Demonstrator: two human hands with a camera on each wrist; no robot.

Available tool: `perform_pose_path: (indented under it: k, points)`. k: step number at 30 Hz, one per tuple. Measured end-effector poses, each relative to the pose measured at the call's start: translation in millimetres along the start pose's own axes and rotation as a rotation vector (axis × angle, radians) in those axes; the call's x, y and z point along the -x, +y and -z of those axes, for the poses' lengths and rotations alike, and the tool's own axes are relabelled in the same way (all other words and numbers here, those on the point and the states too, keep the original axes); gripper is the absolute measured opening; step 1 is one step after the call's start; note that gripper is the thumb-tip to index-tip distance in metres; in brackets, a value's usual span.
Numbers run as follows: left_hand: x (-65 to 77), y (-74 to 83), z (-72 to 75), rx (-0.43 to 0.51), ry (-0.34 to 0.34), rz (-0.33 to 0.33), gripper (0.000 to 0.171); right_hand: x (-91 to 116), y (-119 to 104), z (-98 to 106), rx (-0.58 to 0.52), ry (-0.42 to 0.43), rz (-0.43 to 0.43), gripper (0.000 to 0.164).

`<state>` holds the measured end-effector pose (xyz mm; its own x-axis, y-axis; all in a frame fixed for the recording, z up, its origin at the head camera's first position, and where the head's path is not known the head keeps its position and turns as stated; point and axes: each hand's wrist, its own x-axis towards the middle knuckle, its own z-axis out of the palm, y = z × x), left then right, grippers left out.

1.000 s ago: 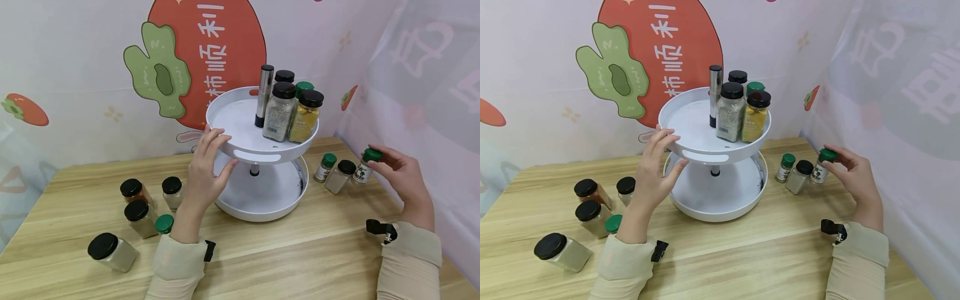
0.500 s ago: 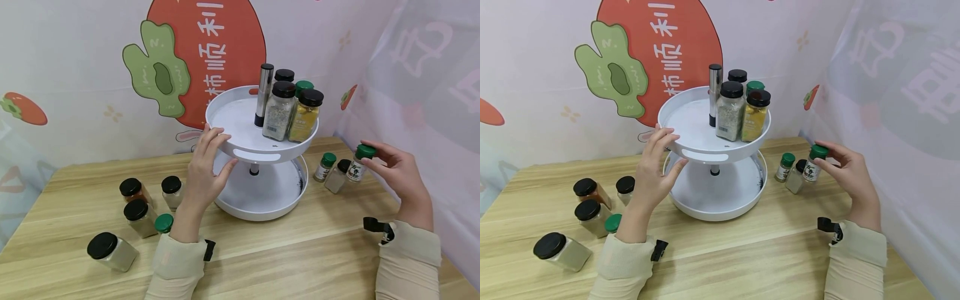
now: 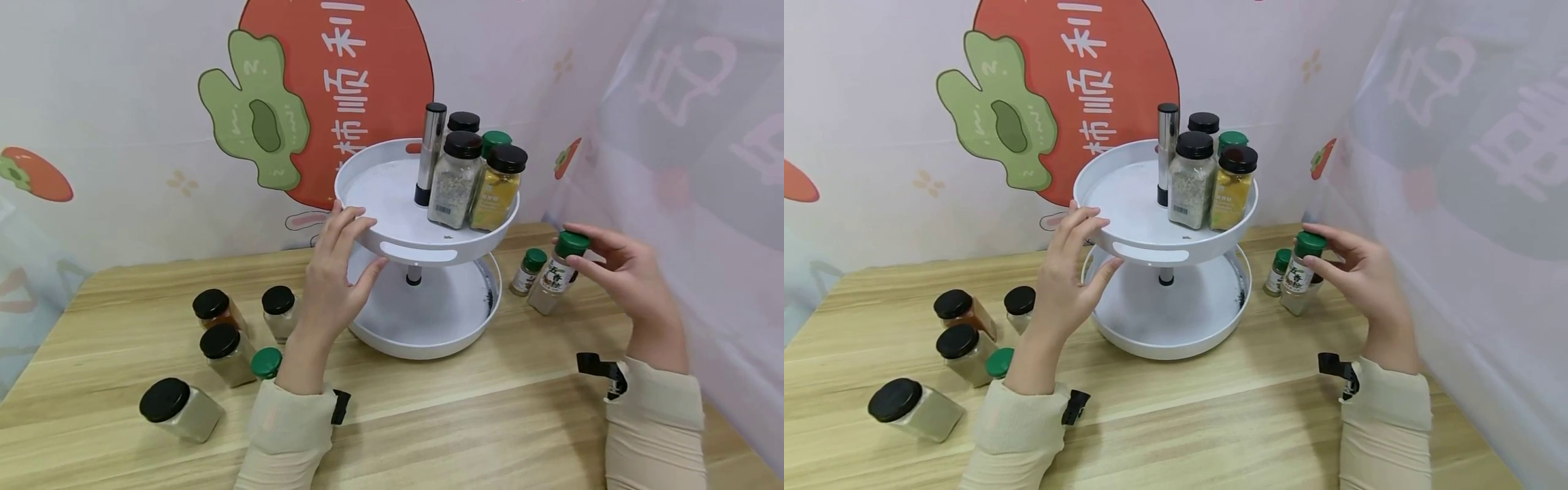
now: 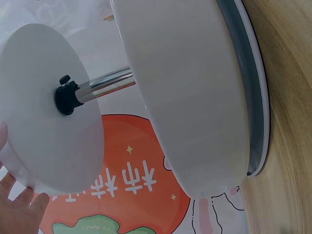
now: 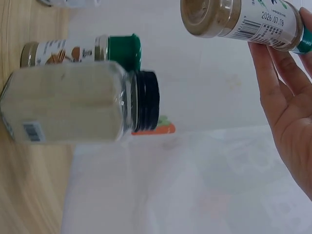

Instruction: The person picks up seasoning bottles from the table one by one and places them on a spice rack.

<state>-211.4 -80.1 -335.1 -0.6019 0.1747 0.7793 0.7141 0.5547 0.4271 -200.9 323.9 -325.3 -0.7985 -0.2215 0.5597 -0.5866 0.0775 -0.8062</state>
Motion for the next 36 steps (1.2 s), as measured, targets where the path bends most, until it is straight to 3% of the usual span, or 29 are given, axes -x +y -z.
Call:
perform_pose_path:
  k: [12,18,22,29,36]
  points:
    - [-0.1,-0.6,0.0,0.004,0.003,-0.004,0.051,-13.8,-13.4,-37.7,-0.111,-0.071,0.072,0.045]
    - [1.4,-0.2,-0.5,0.002,-0.003,0.002,0.052,-22.0,-20.4,-53.9,-0.177,-0.139,0.157,0.043]
    - [0.8,0.6,1.2,-0.003,0.005,-0.001,0.052,-31.0,-31.3,-62.2,-0.173,-0.163,0.209,0.042]
    - [0.3,0.4,1.1,-0.003,-0.002,-0.001,0.051,-52.0,-52.0,-72.3,-0.262,-0.241,0.314,0.041]
    - [1.4,0.4,0.9,-0.01,0.001,0.007,0.051,-75.5,-80.3,-83.3,-0.286,-0.247,0.324,0.04]
